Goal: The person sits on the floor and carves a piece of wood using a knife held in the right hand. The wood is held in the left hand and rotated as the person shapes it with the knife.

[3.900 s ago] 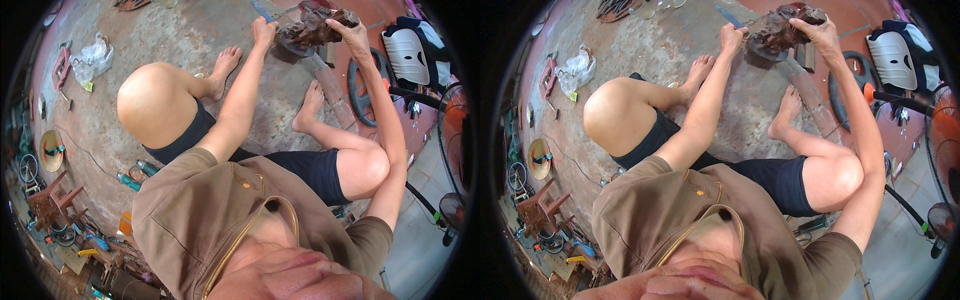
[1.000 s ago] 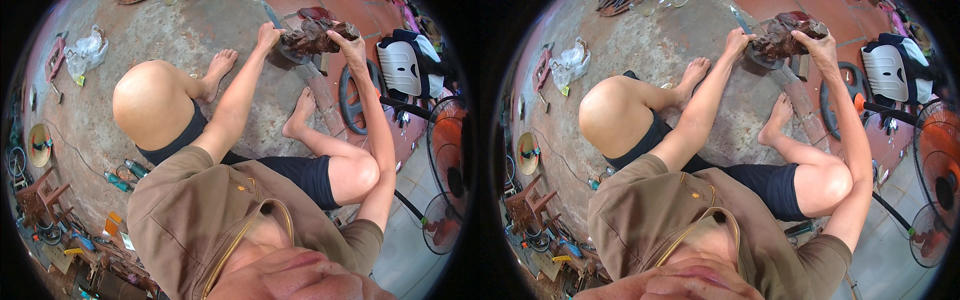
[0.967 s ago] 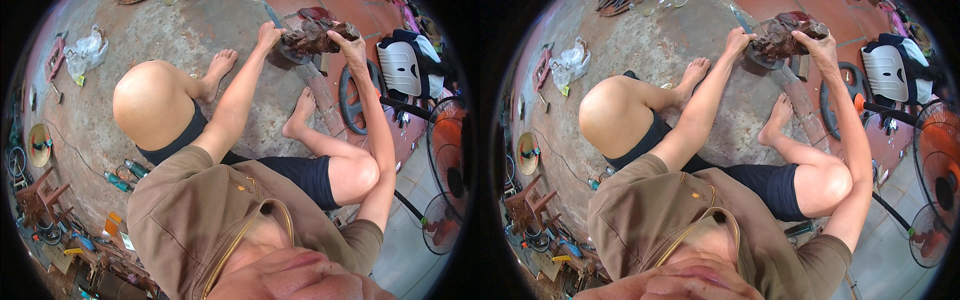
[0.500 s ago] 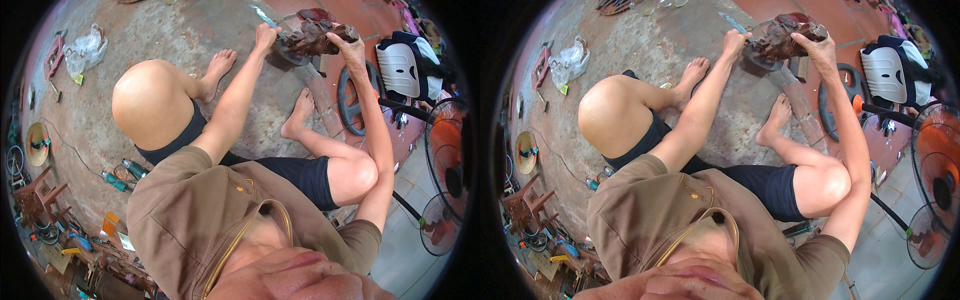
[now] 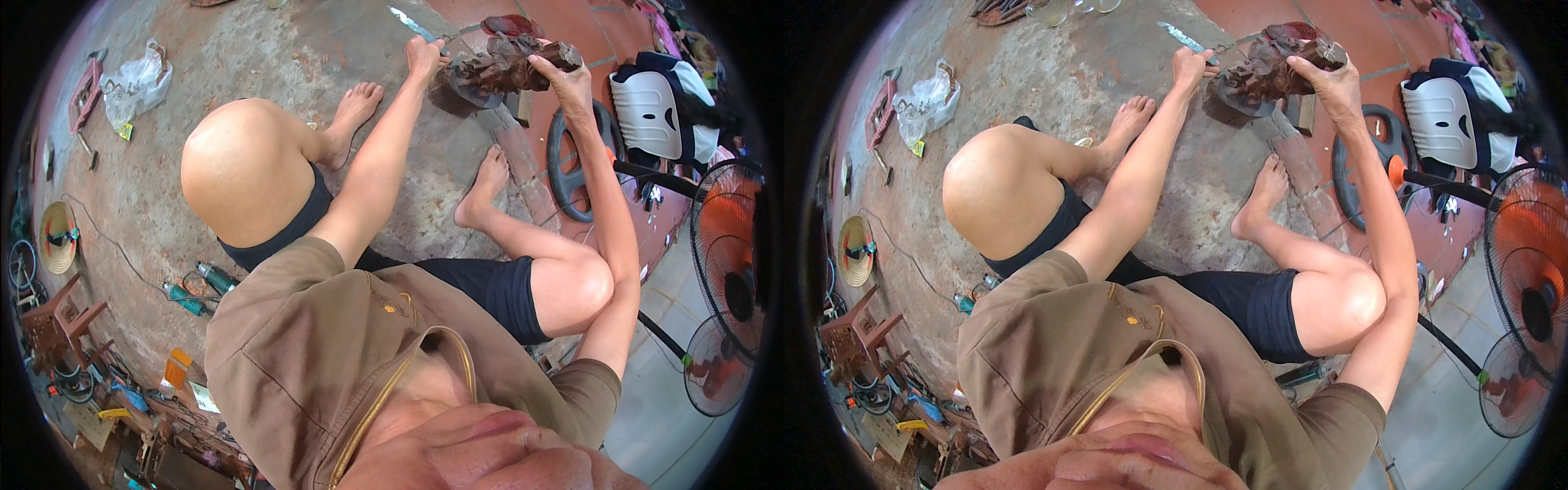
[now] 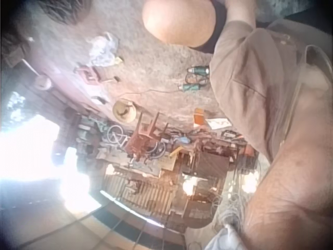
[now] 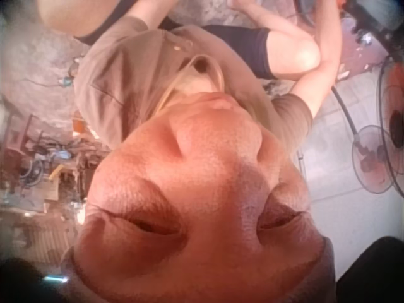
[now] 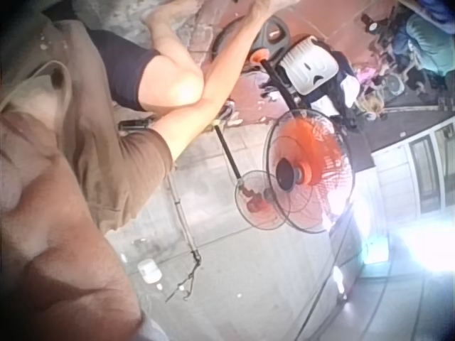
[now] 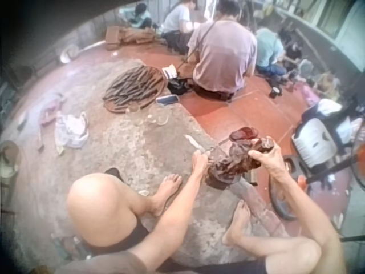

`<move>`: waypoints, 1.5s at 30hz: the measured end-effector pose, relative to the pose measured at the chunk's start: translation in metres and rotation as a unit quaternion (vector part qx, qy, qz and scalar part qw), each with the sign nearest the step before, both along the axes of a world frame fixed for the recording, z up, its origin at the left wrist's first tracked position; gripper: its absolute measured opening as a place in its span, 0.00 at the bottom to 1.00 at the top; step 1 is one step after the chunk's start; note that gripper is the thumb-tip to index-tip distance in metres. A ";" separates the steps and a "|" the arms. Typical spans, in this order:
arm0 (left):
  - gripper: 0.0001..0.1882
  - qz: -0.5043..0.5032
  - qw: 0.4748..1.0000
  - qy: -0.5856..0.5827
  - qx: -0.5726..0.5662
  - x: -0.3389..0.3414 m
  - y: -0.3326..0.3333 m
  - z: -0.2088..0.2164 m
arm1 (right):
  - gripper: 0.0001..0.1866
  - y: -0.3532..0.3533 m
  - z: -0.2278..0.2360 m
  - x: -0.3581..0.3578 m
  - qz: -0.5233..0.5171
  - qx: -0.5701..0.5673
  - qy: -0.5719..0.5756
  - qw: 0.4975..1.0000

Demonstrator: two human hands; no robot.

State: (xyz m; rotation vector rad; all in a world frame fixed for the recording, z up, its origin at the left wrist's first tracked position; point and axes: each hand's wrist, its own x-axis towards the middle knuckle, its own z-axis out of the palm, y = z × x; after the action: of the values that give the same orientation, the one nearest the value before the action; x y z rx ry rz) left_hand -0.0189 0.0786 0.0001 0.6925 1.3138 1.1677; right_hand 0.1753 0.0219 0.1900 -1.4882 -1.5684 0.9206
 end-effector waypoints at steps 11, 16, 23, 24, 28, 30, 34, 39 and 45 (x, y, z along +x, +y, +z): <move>0.10 0.013 0.996 0.057 0.061 0.005 -0.012 -0.006 | 0.19 0.002 0.003 -0.001 0.020 -0.003 0.010 1.000; 0.12 -0.007 0.958 0.257 0.130 0.014 -0.023 0.007 | 0.19 0.002 0.001 0.002 0.010 -0.011 0.009 1.000; 0.13 0.050 0.940 0.283 0.184 0.010 -0.021 0.003 | 0.19 0.000 -0.001 -0.004 0.029 0.009 0.016 0.999; 0.14 0.058 0.936 0.297 0.181 0.007 -0.017 -0.003 | 0.19 0.000 -0.002 -0.004 0.031 0.009 0.015 0.999; 0.13 0.087 0.992 0.067 0.063 -0.002 -0.008 -0.010 | 0.20 0.001 -0.002 -0.005 0.025 0.010 0.013 1.000; 0.13 0.072 0.990 0.105 0.061 -0.006 -0.019 0.000 | 0.20 -0.001 -0.003 -0.001 0.017 0.005 0.009 1.000; 0.14 -0.010 0.956 0.269 0.114 -0.007 -0.023 -0.002 | 0.16 0.003 -0.001 -0.006 0.023 0.008 0.014 1.000; 0.14 0.024 0.946 0.277 0.165 0.008 -0.029 0.012 | 0.19 0.001 -0.003 0.003 0.021 0.002 0.007 1.000; 0.13 0.089 0.994 0.059 0.034 -0.013 -0.022 -0.010 | 0.19 0.005 -0.002 0.002 0.021 0.008 -0.005 1.000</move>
State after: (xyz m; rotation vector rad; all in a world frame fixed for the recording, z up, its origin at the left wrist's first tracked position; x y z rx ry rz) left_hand -0.0319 0.0567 -0.0103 0.7146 1.4645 1.3356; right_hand 0.1769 0.0265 0.1880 -1.4564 -1.6163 0.9245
